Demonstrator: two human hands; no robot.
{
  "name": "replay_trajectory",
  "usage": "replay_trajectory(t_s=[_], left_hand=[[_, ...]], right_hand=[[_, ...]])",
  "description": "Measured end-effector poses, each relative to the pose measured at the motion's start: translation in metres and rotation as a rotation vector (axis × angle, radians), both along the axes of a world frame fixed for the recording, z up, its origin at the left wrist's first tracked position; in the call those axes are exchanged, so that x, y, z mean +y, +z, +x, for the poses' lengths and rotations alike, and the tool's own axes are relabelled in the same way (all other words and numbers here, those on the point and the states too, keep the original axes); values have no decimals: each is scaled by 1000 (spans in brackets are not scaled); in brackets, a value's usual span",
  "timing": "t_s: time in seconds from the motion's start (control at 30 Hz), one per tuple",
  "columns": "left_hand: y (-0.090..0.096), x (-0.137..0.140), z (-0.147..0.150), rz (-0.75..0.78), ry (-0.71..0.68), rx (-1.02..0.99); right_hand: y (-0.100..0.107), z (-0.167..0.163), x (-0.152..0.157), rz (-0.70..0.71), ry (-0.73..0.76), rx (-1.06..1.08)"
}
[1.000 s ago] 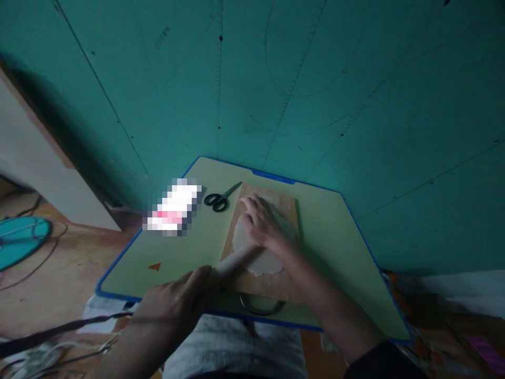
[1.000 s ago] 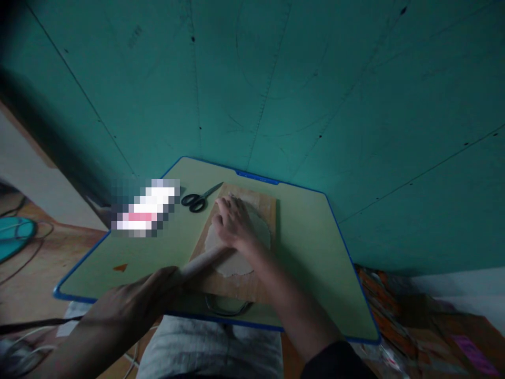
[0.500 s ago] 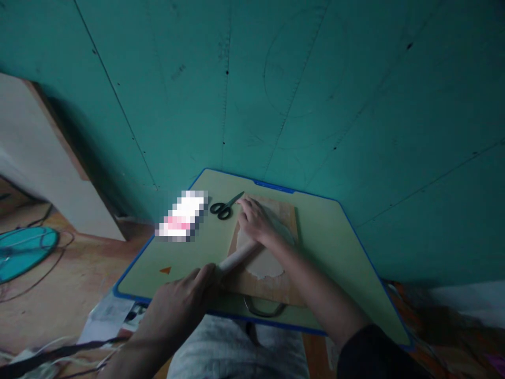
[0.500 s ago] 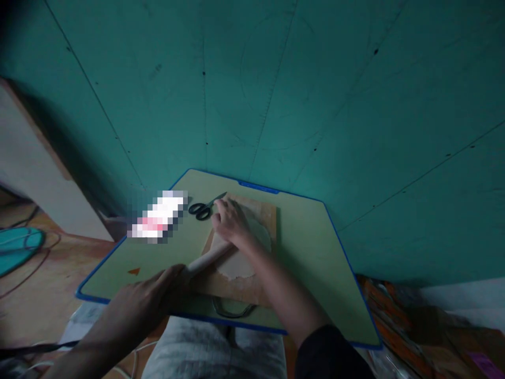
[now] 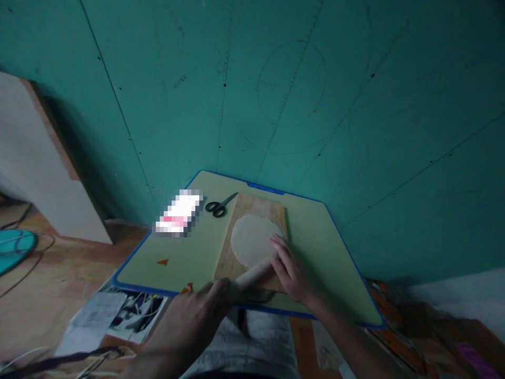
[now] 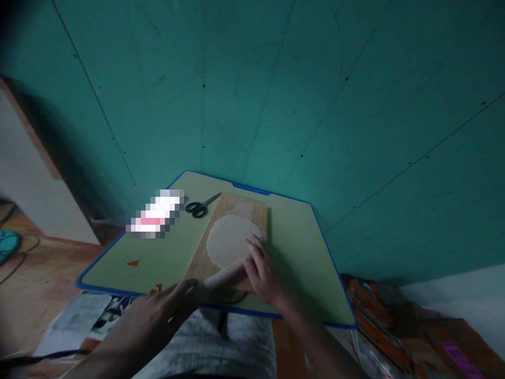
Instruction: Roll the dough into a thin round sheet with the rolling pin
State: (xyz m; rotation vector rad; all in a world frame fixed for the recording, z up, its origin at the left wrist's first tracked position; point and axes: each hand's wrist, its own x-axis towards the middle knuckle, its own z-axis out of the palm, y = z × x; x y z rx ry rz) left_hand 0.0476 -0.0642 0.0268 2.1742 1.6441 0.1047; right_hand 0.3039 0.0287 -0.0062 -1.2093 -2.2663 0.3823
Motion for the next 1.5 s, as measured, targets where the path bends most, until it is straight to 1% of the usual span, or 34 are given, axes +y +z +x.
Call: replay_trajectory(t_s=[0.07,0.13,0.2,0.3,0.37,0.47,0.53,0.6,0.7,0.8,0.87,0.97,1.07,1.13,1.2,1.3,1.43,1.5], left_hand=[[-5,-1,0,21,24,-22],[-13,-2,-1,40,52,-56],[-24,-6,1,82,77,-139],[-38,-19,11,145,111,-336],[-43,-30,24,119,163,-490],[-46,-42,46,30,266,-728],[-48,-46,57,-36,330,-845],[-51,-49,62,-111,385,-920],[-57,-51,59,-206,431,-986],[-56,-52,52,-232,415,-1015],[-51,-51,51,-255,379,-1014],[-43,-49,58,-308,311,-1002],[-37,-46,70,-374,233,-991],[-36,-42,75,-436,191,-992],[-39,-38,77,-491,166,-997],[-47,-36,74,-531,147,-1026],[-59,-41,71,-529,140,-1077],[-63,-45,68,-493,140,-1108]], right_hand=[[1,10,2,-10,-79,120],[7,14,9,-8,-137,229],[15,10,18,-4,-155,324],[27,-8,32,-30,-138,475],[32,-25,41,-97,-124,604],[36,-52,56,-255,-101,813],[37,-68,67,-345,-93,886],[38,-81,77,-403,-100,894],[37,-98,88,-458,-92,840],[34,-114,98,-474,-19,700],[30,-123,104,-426,14,574],[23,-131,109,-303,23,401],[16,-132,111,-208,86,285],[13,-130,111,-148,139,208],[11,-130,111,-96,165,110],[9,-133,112,-56,159,-34],[8,-140,113,-86,106,-160],[9,-143,111,-86,60,-214]])
